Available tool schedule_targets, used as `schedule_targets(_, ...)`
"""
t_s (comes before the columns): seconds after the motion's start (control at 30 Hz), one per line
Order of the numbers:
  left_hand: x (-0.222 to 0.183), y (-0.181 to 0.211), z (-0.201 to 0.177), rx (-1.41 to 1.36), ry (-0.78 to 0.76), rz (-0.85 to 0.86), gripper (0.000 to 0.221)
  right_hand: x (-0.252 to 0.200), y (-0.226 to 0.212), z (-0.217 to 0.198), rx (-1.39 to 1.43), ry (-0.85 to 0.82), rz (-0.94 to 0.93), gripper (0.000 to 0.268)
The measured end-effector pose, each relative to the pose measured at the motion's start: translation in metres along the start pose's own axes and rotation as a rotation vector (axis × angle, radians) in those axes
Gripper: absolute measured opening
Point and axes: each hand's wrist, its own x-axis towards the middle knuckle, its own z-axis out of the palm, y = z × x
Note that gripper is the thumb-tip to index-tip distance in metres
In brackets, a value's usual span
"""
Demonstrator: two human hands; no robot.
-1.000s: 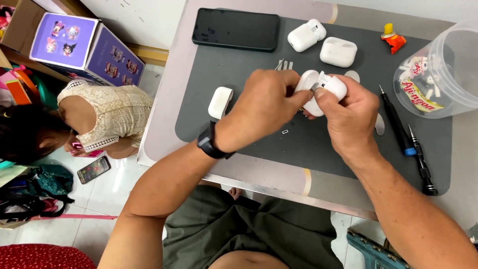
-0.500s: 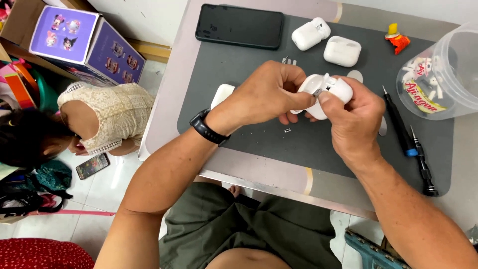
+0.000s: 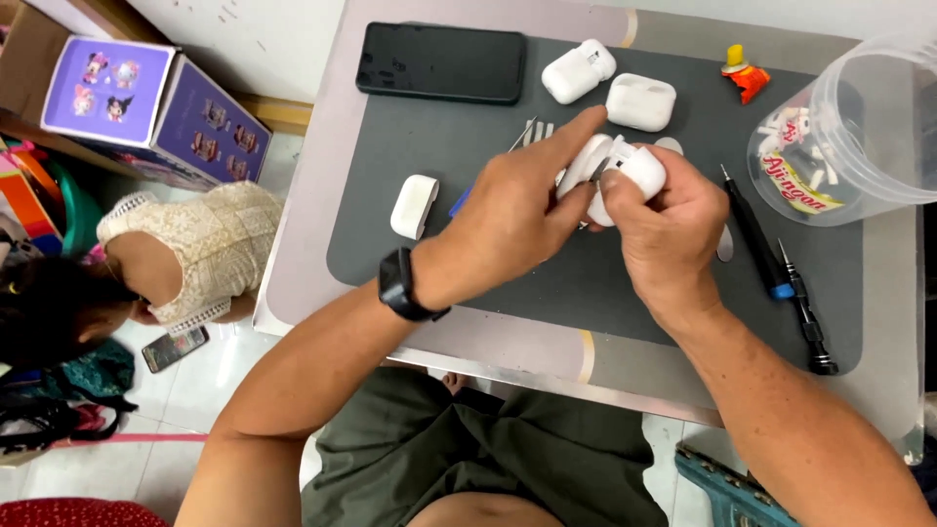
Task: Reassembling an earbud charging case by carefully fitting the internal circuit board and battery into the plastic shell.
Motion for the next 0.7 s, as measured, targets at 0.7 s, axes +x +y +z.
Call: schedule_targets(0.7,0.009,0.008,-0.041,-0.407,0.041,0.246,0.014,0.011,0.007,-0.011,0.456,-0.217,0.333,0.019)
